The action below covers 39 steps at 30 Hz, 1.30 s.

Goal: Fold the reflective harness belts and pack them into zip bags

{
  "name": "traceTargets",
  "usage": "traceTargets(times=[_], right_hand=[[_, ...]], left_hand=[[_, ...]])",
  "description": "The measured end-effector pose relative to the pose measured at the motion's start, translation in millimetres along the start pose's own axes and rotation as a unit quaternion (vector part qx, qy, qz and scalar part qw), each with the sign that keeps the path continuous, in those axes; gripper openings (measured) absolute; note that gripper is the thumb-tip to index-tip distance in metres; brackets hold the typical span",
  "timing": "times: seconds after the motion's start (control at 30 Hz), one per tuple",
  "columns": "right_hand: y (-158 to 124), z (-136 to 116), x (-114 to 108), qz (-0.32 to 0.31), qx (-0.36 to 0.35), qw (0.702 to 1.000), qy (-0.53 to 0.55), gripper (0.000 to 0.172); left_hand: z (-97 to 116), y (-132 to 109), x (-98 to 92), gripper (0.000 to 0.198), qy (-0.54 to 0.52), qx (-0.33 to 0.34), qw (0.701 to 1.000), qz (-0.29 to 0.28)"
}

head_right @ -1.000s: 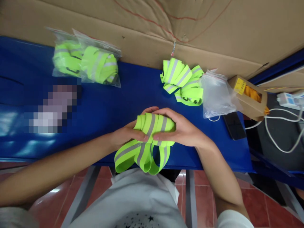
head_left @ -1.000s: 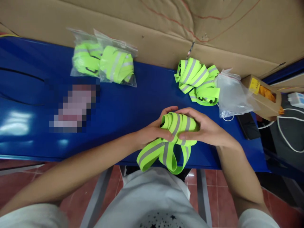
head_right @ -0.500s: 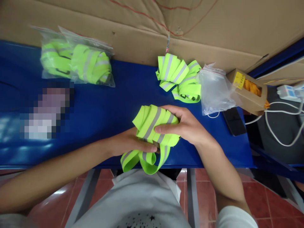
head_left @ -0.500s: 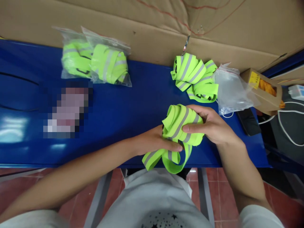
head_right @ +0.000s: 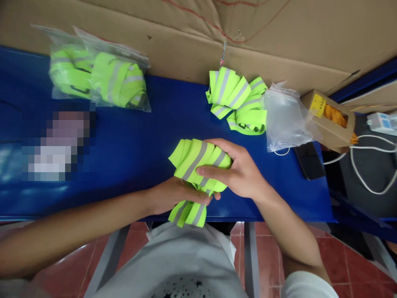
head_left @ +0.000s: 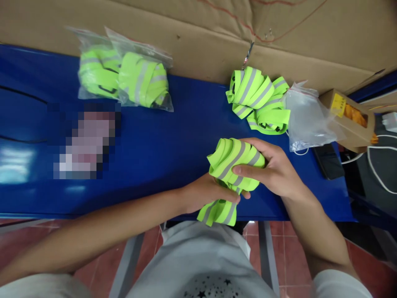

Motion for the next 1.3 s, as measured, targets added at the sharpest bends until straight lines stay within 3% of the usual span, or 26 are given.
traceTargets(times=[0.1,0.23,0.33,0.5,0.63,0.7,0.77,0.9,0.97,1.07,1.13,1.3], right_hand=[[-5.9,-10.2,-12.1,0.059,-0.054,0.992,-0.101,0.045],[-18.4,-27.1,-18.7,0.184,-0.159,0.930,-0.276,0.039],[-23.2,-32.4,-1.3,0.180,-0.238,0.881,-0.366,0.036],[-31.2,-34.3,17.6,0.196,-0.335,0.803,-0.452,0.048],[-31.6,-30.3,25.7,0.213,-0.351,0.764,-0.497,0.048],[-28.5,-26.4,32.5,0.216,-0.344,0.755,-0.515,0.053],[-22.6,-20.7,41.6,0.189,-0.329,0.765,-0.520,0.062],[-12.7,-12.6,52.8,0.053,-0.315,0.835,-0.448,0.085],[-11.0,-13.8,44.1,0.005,-0.309,0.869,-0.386,0.079],[-6.7,-19.5,4.8,0.078,-0.271,0.922,-0.265,0.055],[-4.7,-20.6,-17.3,0.141,-0.247,0.932,-0.226,0.054],[6.6,-7.8,-7.0,0.050,-0.184,0.959,-0.212,0.060]], left_hand=[[0.2,-0.9,-1.1,0.008,0.039,-0.005,0.999,0.006],[-1.0,1.5,-1.7,0.009,0.012,-0.019,1.000,-0.012],[3.4,3.5,-4.8,0.014,-0.016,-0.002,1.000,-0.006],[19.6,-1.7,-11.1,0.024,-0.049,0.047,0.997,0.032],[33.8,-9.8,0.0,0.047,-0.056,0.111,0.992,-0.039],[37.8,-11.8,0.9,0.056,-0.062,0.138,0.988,-0.041],[41.4,-11.2,-4.4,0.056,-0.078,0.166,0.983,-0.009],[52.2,-5.1,-13.7,0.044,-0.072,0.215,0.974,0.003],[55.9,-1.4,-17.3,0.043,-0.055,0.216,0.975,-0.006],[56.1,0.6,-24.4,0.045,-0.038,0.194,0.980,0.010],[53.0,-0.4,-25.2,0.048,-0.019,0.173,0.985,0.007],[43.1,0.9,-22.9,0.040,-0.017,0.129,0.991,-0.014]])
Point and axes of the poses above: each hand's wrist, its own y-axis towards the middle knuckle, its own x-axis out of the palm, z = x × y, the point moved 7 cm from there along y, towards the middle knuckle, and after that the axes turned 11 degrees about -y, right-handed, at the moved point
